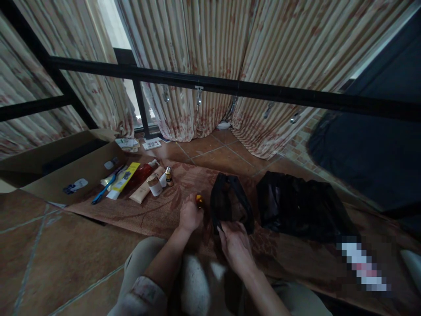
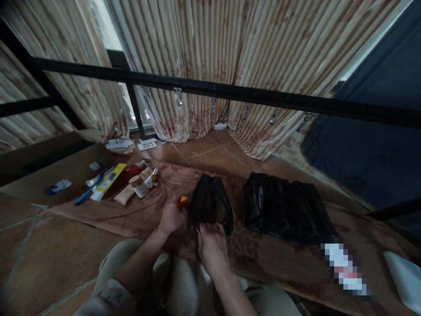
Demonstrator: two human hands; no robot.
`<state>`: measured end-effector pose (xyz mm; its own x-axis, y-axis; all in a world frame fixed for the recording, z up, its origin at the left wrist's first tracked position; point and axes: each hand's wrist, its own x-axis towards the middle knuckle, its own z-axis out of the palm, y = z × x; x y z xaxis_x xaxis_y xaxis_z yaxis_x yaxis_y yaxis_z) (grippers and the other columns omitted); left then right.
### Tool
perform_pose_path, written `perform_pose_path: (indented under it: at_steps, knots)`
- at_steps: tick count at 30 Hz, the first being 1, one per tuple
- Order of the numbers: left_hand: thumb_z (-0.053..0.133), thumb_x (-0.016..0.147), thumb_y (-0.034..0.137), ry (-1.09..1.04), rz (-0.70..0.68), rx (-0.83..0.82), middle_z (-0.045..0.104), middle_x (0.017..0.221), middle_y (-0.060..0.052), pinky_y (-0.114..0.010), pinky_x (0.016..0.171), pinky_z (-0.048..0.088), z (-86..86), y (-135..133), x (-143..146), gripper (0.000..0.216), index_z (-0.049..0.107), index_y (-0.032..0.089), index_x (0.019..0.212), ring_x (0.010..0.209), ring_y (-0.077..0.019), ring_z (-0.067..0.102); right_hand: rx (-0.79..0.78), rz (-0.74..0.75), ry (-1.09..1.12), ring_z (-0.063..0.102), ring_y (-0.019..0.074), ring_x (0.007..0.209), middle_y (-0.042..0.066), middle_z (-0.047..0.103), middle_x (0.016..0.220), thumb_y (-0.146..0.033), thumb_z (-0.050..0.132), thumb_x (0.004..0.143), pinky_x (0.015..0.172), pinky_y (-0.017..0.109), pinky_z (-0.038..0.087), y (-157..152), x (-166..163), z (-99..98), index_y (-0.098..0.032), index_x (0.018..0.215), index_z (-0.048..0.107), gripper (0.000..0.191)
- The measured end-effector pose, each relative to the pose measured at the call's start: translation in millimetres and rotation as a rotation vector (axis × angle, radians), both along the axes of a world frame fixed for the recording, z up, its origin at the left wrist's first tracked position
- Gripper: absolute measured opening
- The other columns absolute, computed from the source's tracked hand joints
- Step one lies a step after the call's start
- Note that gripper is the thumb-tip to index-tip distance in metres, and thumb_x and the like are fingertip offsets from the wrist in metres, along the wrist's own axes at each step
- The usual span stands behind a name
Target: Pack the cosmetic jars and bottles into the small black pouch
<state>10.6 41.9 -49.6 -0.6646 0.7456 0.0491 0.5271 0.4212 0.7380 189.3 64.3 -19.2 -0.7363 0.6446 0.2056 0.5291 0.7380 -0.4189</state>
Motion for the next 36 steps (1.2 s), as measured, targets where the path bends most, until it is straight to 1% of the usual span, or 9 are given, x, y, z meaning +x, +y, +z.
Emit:
perform_pose_path:
  at_steps: [5, 8, 10, 12, 16, 19, 26, 31, 36]
  knots:
    - [0.072, 0.062, 0.032, -0.420, 0.194, 0.310, 0.065, 0.093, -0.007, -0.032, 0.080, 0.042, 7.4, 4, -4, 0.045, 0.059, 0.020, 0.104, 0.086, -0.0211, 0.059, 0.010, 0.003, 0.011, 0.056, 0.0169, 0.082, 0.003, 0.064, 0.080, -0.015, 0.038, 0.091, 0.084, 0.031, 0.032, 1, 0, -4.6, -0.021, 0.087, 0.061, 0.024]
    - [0.069, 0.065, 0.042, -0.789, 0.258, 0.515, 0.066, 0.090, -0.006, -0.026, 0.067, 0.043, 13.3, 5, -3, 0.041, 0.062, 0.017, 0.097, 0.077, -0.0167, 0.060, 0.012, 0.002, 0.017, 0.056, 0.0169, 0.083, 0.002, 0.064, 0.081, -0.015, 0.038, 0.091, 0.084, 0.031, 0.032, 2, 0, -7.3, -0.021, 0.088, 0.061, 0.024]
    - [0.065, 0.068, 0.047, -1.040, 0.265, 0.570, 0.066, 0.087, -0.006, -0.023, 0.057, 0.041, 18.0, 5, -1, 0.043, 0.061, 0.016, 0.097, 0.069, -0.0141, 0.060, 0.008, 0.001, 0.019, 0.056, 0.0169, 0.084, 0.002, 0.064, 0.081, -0.014, 0.038, 0.091, 0.085, 0.031, 0.032, 2, 0, -8.2, -0.022, 0.090, 0.061, 0.024]
    - [0.062, 0.070, 0.048, -1.196, 0.267, 0.599, 0.066, 0.084, -0.005, -0.021, 0.052, 0.040, 22.6, 3, 0, 0.042, 0.060, 0.015, 0.097, 0.064, -0.0126, 0.059, -0.001, 0.002, 0.015, 0.056, 0.0169, 0.084, 0.002, 0.063, 0.082, -0.014, 0.038, 0.091, 0.084, 0.031, 0.032, 1, 0, -8.2, -0.022, 0.092, 0.061, 0.024]
    - [0.059, 0.074, 0.044, -1.302, 0.318, 0.643, 0.065, 0.074, -0.001, -0.020, 0.048, 0.040, 29.8, 0, -1, 0.032, 0.059, 0.016, 0.089, 0.055, -0.0104, 0.058, -0.010, 0.011, 0.008, 0.056, 0.0170, 0.082, 0.002, 0.063, 0.082, -0.015, 0.038, 0.091, 0.083, 0.031, 0.033, 1, 0, -6.8, -0.021, 0.093, 0.060, 0.023]
    - [0.055, 0.077, 0.043, -1.378, 0.308, 0.654, 0.064, 0.069, -0.001, -0.020, 0.045, 0.039, 33.3, -1, -3, 0.027, 0.056, 0.017, 0.086, 0.050, -0.0105, 0.057, 0.007, 0.008, 0.013, 0.056, 0.0169, 0.081, 0.002, 0.063, 0.080, -0.016, 0.039, 0.091, 0.082, 0.031, 0.034, 1, 0, -6.2, -0.021, 0.091, 0.060, 0.022]
    - [0.042, 0.082, 0.051, -1.617, 0.235, 0.630, 0.063, 0.065, -0.005, -0.019, 0.038, 0.036, 38.7, -6, -9, 0.040, 0.056, 0.014, 0.087, 0.041, -0.0092, 0.049, 0.049, 0.021, 0.023, 0.058, 0.0168, 0.080, 0.003, 0.064, 0.080, -0.018, 0.037, 0.092, 0.082, 0.031, 0.035, 2, 0, -9.3, -0.021, 0.091, 0.061, 0.024]
    - [0.041, 0.080, 0.056, -1.639, 0.236, 0.640, 0.061, 0.060, -0.006, -0.018, 0.037, 0.034, 38.9, -6, -9, 0.045, 0.057, 0.014, 0.082, 0.038, -0.0083, 0.045, 0.069, 0.025, 0.021, 0.058, 0.0175, 0.080, 0.004, 0.065, 0.080, -0.019, 0.036, 0.092, 0.083, 0.032, 0.035, 2, 1, -10.4, -0.020, 0.094, 0.061, 0.025]
    - [0.043, 0.079, 0.057, -1.627, 0.229, 0.644, 0.060, 0.059, -0.004, -0.018, 0.036, 0.032, 40.5, -6, -7, 0.044, 0.056, 0.015, 0.080, 0.037, -0.0080, 0.045, 0.023, 0.032, 0.021, 0.058, 0.0176, 0.082, 0.004, 0.065, 0.082, -0.019, 0.036, 0.092, 0.084, 0.032, 0.035, 1, 1, -7.0, -0.021, 0.093, 0.061, 0.025]
